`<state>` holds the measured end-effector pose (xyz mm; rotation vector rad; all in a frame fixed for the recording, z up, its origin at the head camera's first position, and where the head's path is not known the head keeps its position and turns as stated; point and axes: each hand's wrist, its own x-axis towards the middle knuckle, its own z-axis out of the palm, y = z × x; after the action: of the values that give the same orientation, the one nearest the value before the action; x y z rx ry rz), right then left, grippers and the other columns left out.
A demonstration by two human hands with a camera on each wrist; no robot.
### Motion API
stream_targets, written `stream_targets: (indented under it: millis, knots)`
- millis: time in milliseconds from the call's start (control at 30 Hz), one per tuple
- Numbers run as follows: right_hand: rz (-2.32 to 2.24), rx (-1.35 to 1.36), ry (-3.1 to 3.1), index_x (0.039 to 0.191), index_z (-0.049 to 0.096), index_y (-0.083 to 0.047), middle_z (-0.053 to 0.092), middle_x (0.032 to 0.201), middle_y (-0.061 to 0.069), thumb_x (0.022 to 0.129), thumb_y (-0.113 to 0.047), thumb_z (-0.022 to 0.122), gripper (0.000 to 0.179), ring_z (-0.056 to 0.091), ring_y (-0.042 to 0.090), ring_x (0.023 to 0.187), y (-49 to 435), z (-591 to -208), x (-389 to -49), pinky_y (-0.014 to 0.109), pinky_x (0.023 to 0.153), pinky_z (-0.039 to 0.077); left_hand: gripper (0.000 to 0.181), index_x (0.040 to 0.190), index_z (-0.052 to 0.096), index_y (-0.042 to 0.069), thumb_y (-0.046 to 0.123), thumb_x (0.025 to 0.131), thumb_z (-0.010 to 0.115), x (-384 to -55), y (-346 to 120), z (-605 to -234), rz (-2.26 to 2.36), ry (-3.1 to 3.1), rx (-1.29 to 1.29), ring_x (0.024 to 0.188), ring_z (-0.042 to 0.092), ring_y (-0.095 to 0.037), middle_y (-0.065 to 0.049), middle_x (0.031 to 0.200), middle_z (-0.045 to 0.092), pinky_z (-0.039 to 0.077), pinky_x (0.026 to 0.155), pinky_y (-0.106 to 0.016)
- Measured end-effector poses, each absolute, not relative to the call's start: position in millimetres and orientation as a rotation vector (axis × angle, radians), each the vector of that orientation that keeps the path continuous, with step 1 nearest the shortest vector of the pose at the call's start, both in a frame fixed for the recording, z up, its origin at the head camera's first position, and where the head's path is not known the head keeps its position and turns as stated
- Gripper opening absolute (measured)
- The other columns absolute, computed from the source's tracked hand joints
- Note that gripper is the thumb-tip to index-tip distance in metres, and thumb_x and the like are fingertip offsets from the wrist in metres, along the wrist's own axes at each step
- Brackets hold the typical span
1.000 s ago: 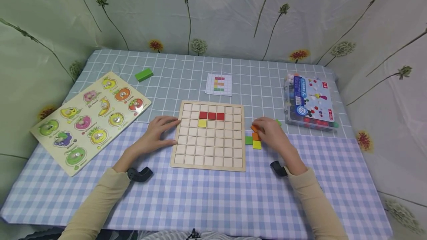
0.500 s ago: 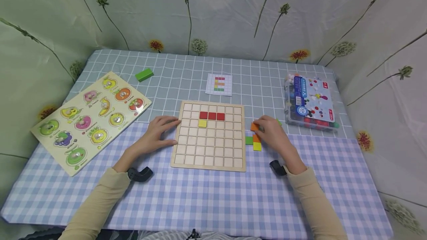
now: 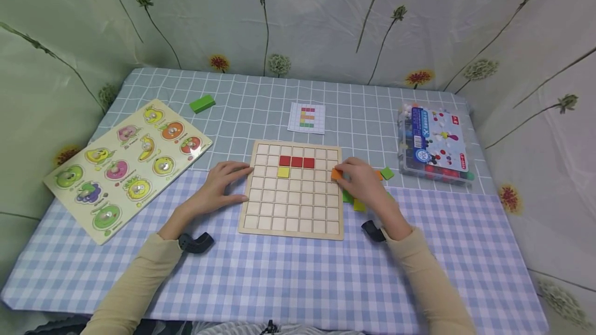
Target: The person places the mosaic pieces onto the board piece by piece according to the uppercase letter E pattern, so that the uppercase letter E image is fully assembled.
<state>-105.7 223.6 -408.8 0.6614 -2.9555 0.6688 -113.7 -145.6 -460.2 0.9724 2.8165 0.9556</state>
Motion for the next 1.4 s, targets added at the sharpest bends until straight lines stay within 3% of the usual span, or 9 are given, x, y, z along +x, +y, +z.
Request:
stream_targets:
  millis: [433, 900, 1233, 1400]
  knots:
    - [0.723, 0.743, -3.023, 0.108, 0.068, 0.001, 0.065, 0.104, 0.015, 0.083, -0.007, 0.068, 0.027, 0.061, 0.027, 0.091, 188, -405, -109, 0.038, 0.076, 0.052, 0.069, 0.136, 0.05, 0.011, 0.033, 0.076, 0.076, -113, -145, -459, 0.961, 2.803, 0.947, 0.128, 0.036, -0.031, -0.011, 0.137, 0.049, 0.024, 0.104, -0.056]
    - [0.692, 0.925, -2.98, 0.106, 0.069, 0.0, 0.065, 0.103, 0.012, 0.082, -0.009, 0.069, 0.026, 0.059, 0.022, 0.089, 156, -407, -110, 0.033, 0.077, 0.051, 0.069, 0.136, 0.05, 0.011, 0.033, 0.076, 0.076, -113, -145, -458, 0.956, 2.803, 0.941, 0.128, 0.036, -0.031, -0.01, 0.138, 0.049, 0.024, 0.105, -0.055]
    - [0.69, 0.983, -2.996, 0.104, 0.071, -0.003, 0.065, 0.1, 0.009, 0.082, -0.01, 0.07, 0.023, 0.055, 0.016, 0.079, 142, -412, -109, 0.029, 0.073, 0.05, 0.069, 0.136, 0.05, 0.011, 0.033, 0.076, 0.076, -113, -144, -457, 0.947, 2.807, 0.943, 0.128, 0.037, -0.031, -0.011, 0.138, 0.049, 0.025, 0.104, -0.055]
    - [0.717, 0.994, -3.001, 0.103, 0.071, -0.003, 0.066, 0.1, 0.009, 0.082, -0.01, 0.07, 0.022, 0.059, 0.018, 0.085, 138, -412, -110, 0.03, 0.077, 0.052, 0.07, 0.137, 0.05, 0.011, 0.034, 0.076, 0.076, -113, -144, -457, 0.949, 2.806, 0.94, 0.128, 0.036, -0.031, -0.011, 0.138, 0.049, 0.024, 0.105, -0.055]
